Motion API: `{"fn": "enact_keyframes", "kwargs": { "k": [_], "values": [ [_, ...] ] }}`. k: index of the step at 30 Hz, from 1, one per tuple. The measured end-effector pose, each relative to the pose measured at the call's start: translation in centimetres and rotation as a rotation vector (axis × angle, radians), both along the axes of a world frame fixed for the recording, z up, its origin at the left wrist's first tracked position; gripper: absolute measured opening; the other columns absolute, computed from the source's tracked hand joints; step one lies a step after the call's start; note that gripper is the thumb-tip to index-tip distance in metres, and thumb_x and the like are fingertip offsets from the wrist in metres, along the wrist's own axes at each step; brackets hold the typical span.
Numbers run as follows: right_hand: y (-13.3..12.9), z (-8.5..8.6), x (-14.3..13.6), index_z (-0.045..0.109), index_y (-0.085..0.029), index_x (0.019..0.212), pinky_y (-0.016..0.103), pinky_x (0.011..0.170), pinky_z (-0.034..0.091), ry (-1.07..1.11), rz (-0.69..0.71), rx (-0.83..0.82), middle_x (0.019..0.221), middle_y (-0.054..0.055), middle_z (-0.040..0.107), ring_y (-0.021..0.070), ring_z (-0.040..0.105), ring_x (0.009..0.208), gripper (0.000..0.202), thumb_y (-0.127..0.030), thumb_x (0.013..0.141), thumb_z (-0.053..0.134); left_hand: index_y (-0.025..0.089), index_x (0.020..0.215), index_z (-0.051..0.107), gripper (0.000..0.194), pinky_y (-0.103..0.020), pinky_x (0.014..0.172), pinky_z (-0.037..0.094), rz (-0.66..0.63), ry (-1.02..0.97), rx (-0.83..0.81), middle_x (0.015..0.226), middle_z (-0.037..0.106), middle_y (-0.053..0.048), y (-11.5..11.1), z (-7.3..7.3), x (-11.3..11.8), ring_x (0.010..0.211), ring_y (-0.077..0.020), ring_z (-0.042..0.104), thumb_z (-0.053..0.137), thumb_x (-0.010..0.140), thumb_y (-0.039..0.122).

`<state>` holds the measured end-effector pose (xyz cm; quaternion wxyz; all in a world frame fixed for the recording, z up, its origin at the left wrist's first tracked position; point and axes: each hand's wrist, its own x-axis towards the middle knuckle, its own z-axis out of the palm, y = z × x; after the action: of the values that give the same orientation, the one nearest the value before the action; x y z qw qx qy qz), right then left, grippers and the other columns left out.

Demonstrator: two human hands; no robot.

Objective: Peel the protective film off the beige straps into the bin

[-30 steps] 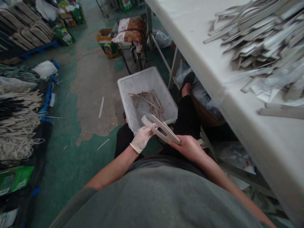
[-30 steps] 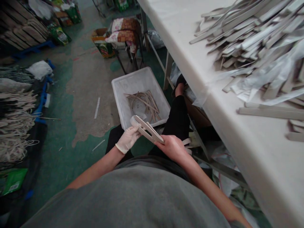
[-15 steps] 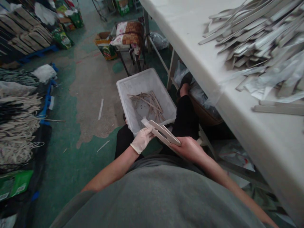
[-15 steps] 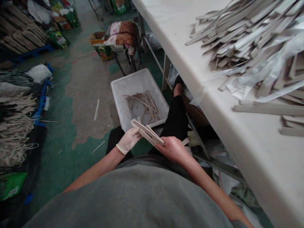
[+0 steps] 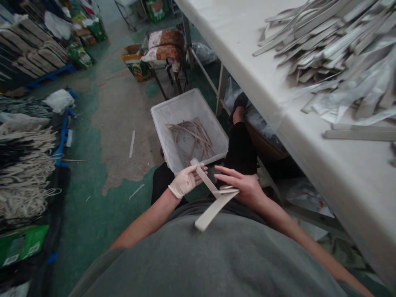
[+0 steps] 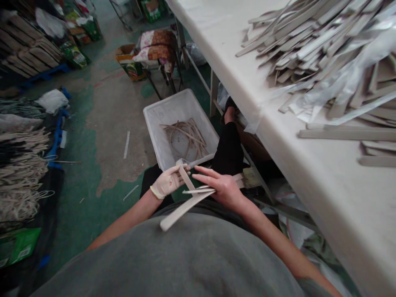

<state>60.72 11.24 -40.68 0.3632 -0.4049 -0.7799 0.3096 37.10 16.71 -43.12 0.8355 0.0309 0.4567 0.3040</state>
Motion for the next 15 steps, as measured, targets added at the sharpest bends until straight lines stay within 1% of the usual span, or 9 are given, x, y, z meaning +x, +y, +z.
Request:
{"fn": "enact_keyframes", "kwargs": {
  "k": [2, 4, 6, 7, 9, 10, 12, 14, 15],
  "values": [
    [-0.5, 0.3, -1.2, 0.069, -0.026, 0.118, 0.025, 0.078, 0.054, -0.069, 0.013, 0.086, 0.134, 0.008, 0.06, 0.0195, 0.07, 0.097, 0.028, -0.022, 0.091, 0.062, 0.009, 0.1, 0.067, 0.028, -0.029, 0.077, 0.055, -0.031, 0.006, -0.003, 0.087, 0.073, -0.01, -0.6, -0.4, 0.8, 0.079, -0.0175, 0.07, 0.042, 0.096, 0.02],
    [-0.2, 0.2, -2.4, 0.073, -0.025, 0.106, 0.023, 0.075, 0.053, -0.109, 0.007, 0.125, 0.126, 0.006, 0.066, 0.0182, 0.071, 0.092, 0.019, -0.021, 0.09, 0.063, 0.008, 0.1, 0.067, 0.026, -0.029, 0.076, 0.054, -0.094, -0.011, 0.019, 0.083, 0.072, -0.01, -1.2, -0.7, 1.9, 0.077, -0.0179, 0.069, 0.044, 0.094, 0.019],
    [0.8, -0.3, -3.2, 0.074, -0.025, 0.101, 0.022, 0.075, 0.051, -0.119, -0.029, 0.095, 0.123, 0.005, 0.068, 0.0173, 0.071, 0.093, 0.019, -0.017, 0.089, 0.061, 0.009, 0.099, 0.067, 0.024, -0.03, 0.078, 0.054, -0.142, -0.039, 0.074, 0.086, 0.072, -0.009, -1.7, -0.7, 2.6, 0.08, -0.0188, 0.069, 0.045, 0.093, 0.017],
    [1.5, -0.6, -3.4, 0.073, -0.024, 0.101, 0.022, 0.076, 0.051, -0.106, -0.06, 0.062, 0.123, 0.005, 0.067, 0.017, 0.07, 0.095, 0.021, -0.014, 0.089, 0.06, 0.01, 0.098, 0.068, 0.024, -0.03, 0.079, 0.054, -0.143, -0.046, 0.11, 0.088, 0.072, -0.008, -1.8, -0.6, 2.8, 0.082, -0.019, 0.068, 0.045, 0.093, 0.015],
    [2.7, -1.3, -3.7, 0.072, -0.023, 0.102, 0.022, 0.08, 0.05, -0.071, -0.103, -0.019, 0.124, 0.004, 0.067, 0.0167, 0.069, 0.098, 0.024, -0.011, 0.087, 0.058, 0.015, 0.096, 0.068, 0.022, -0.031, 0.079, 0.054, -0.103, -0.049, 0.185, 0.093, 0.072, -0.006, -1.7, -0.1, 3.0, 0.086, -0.0188, 0.068, 0.046, 0.092, 0.015],
    [3.3, -1.6, -3.7, 0.071, -0.023, 0.103, 0.022, 0.08, 0.049, -0.061, -0.115, -0.052, 0.12, 0.004, 0.068, 0.0166, 0.068, 0.097, 0.025, -0.01, 0.086, 0.058, 0.016, 0.096, 0.068, 0.022, -0.032, 0.079, 0.054, -0.081, -0.058, 0.217, 0.094, 0.072, -0.005, -1.6, 0.1, 3.0, 0.086, -0.0189, 0.067, 0.047, 0.093, 0.017],
    [4.1, -1.7, -3.8, 0.07, -0.021, 0.098, 0.021, 0.073, 0.047, -0.078, -0.161, -0.091, 0.101, 0.003, 0.074, 0.016, 0.068, 0.085, 0.02, -0.011, 0.085, 0.058, 0.017, 0.099, 0.068, 0.025, -0.034, 0.077, 0.054, -0.08, -0.108, 0.262, 0.096, 0.071, -0.007, -1.2, 0.6, 2.8, 0.087, -0.0205, 0.067, 0.047, 0.095, 0.029],
    [4.5, -1.4, -3.6, 0.07, -0.02, 0.089, 0.021, 0.063, 0.042, -0.112, -0.226, -0.091, 0.081, 0.002, 0.072, 0.0151, 0.065, 0.07, 0.012, -0.017, 0.087, 0.058, 0.013, 0.102, 0.068, 0.046, -0.035, 0.076, 0.054, -0.144, -0.161, 0.257, 0.098, 0.071, -0.011, -0.7, 0.5, 2.6, 0.088, -0.0224, 0.067, 0.04, 0.096, 0.049],
    [4.4, -1.0, -3.5, 0.069, -0.019, 0.084, 0.021, 0.059, 0.04, -0.11, -0.257, -0.077, 0.074, 0.002, 0.07, 0.0145, 0.063, 0.065, 0.011, -0.021, 0.088, 0.058, 0.011, 0.101, 0.069, 0.06, -0.035, 0.075, 0.054, -0.196, -0.17, 0.232, 0.097, 0.071, -0.014, -0.4, 0.1, 2.5, 0.087, -0.0233, 0.067, 0.035, 0.095, 0.059]
  ]
}}
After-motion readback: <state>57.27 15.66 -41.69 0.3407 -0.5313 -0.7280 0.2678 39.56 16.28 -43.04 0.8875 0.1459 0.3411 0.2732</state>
